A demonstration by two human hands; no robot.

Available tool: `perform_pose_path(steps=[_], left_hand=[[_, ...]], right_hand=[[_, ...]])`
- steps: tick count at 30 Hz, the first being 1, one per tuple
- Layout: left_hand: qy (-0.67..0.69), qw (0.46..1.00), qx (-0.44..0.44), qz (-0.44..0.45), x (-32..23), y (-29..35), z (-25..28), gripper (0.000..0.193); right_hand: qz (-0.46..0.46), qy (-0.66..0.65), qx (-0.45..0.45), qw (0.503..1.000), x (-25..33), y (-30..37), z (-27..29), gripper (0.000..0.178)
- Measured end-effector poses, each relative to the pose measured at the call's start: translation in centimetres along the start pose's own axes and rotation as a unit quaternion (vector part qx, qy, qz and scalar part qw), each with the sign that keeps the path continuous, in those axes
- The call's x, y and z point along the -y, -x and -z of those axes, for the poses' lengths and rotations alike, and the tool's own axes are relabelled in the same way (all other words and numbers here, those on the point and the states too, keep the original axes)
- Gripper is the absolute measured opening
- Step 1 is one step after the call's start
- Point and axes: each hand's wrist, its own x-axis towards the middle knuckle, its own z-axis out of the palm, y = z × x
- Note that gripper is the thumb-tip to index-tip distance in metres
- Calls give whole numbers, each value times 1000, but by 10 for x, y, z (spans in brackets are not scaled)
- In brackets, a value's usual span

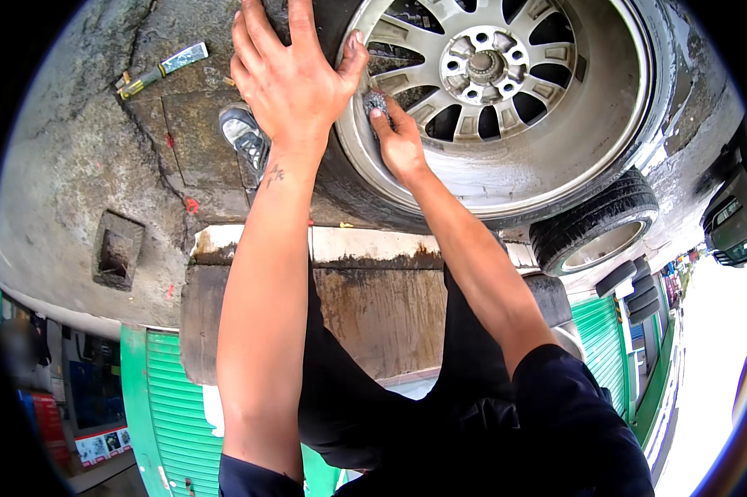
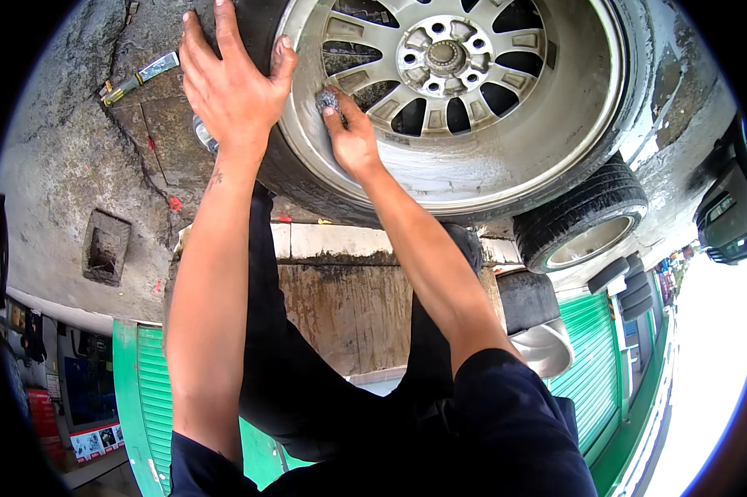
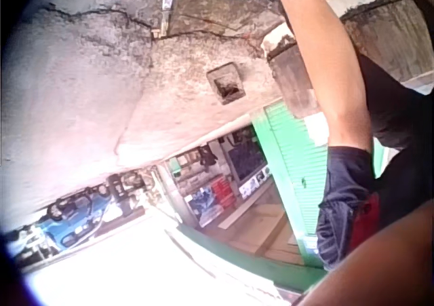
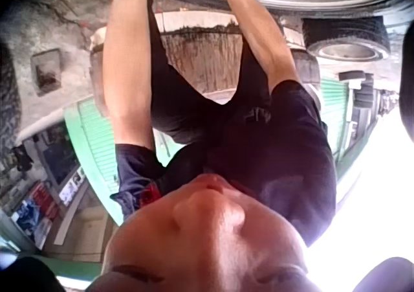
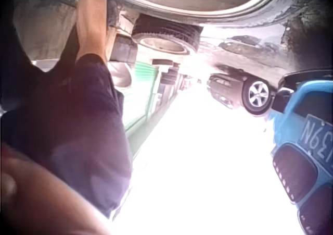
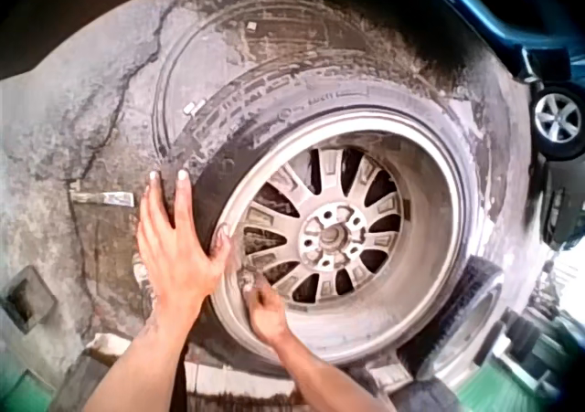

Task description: The person rinses two car tires with a hose, then scrubs the rims and sidewalls using a steel wool pad. The tires are positioned on the ground next to a blue car in an outdoor car wash area.

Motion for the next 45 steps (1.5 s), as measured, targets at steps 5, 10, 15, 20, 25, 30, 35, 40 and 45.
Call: perform_pose_path(steps=[5,10,15,20,25,30,35,40,45], left_hand=[[15,998,-50,-22,-2,-11,-14,82],[10,997,-72,-21,13,-2,-22,79],[28,995,-77,-48,18,16,-31,78],[25,995,-91,-33,19,11,-32,78],[36,993,-106,-41,18,5,-26,77],[47,993,-105,-14,21,11,-31,75],[82,991,-103,6,22,11,-32,74],[77,989,-125,13,25,10,-33,74],[86,989,-121,5,20,11,-36,73]], right_hand=[[-40,106,-63,992,-12,-8,-2,38],[6,-111,-49,993,37,-25,-13,43],[-60,329,81,939,-67,4,62,43],[-86,139,20,986,1,13,8,42],[33,698,168,695,-68,20,283,45],[-83,404,144,899,-45,93,98,49],[100,678,188,703,-65,53,287,43],[12,651,18,759,-96,50,223,44],[-35,204,193,959,-37,77,70,44]])
